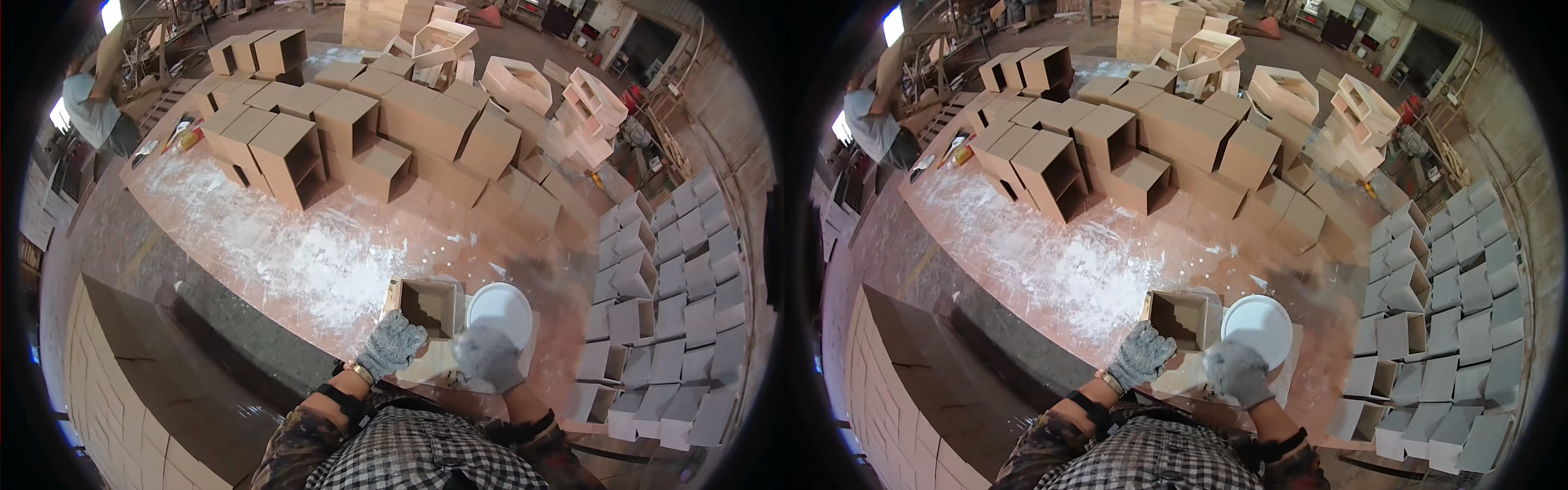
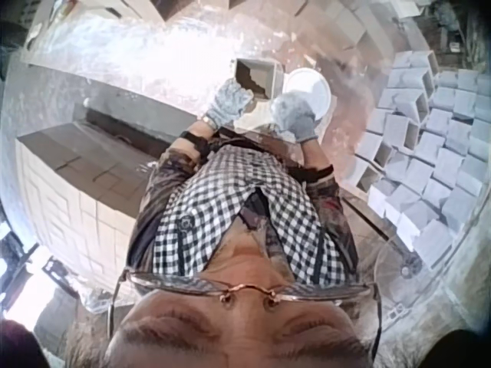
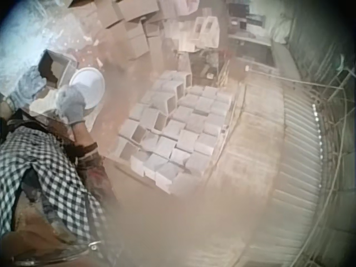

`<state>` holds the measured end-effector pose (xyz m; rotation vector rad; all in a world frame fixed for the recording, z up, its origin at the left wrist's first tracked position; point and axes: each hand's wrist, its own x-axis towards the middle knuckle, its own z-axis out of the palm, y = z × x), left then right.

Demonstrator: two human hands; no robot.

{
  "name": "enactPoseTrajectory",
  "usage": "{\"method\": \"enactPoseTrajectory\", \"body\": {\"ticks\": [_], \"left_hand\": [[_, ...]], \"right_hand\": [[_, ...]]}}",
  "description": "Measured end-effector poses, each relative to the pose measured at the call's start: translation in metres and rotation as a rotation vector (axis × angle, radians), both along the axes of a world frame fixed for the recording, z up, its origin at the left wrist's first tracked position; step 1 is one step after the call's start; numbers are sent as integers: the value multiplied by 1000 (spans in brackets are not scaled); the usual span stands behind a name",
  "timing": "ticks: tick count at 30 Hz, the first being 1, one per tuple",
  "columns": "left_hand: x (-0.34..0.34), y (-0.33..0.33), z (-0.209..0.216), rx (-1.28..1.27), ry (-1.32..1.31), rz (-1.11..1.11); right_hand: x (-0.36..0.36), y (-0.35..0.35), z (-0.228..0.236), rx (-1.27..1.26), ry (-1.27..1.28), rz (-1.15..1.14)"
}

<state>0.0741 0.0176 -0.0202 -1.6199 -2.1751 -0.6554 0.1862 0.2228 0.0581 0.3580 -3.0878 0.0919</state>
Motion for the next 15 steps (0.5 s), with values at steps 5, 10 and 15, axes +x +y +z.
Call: {"method": "enactPoseTrajectory", "body": {"ticks": [5, 10, 15], "left_hand": [[-1, 1, 4, -32, -28, -6], [2, 3, 5, -38, -44, 5], [3, -2, 1, -2, -46, 8]], "right_hand": [[-86, 19, -2, -12, 363, -110], [-85, 19, -24, 40, 103, -212], [2, -10, -23, -220, 51, -154]]}}
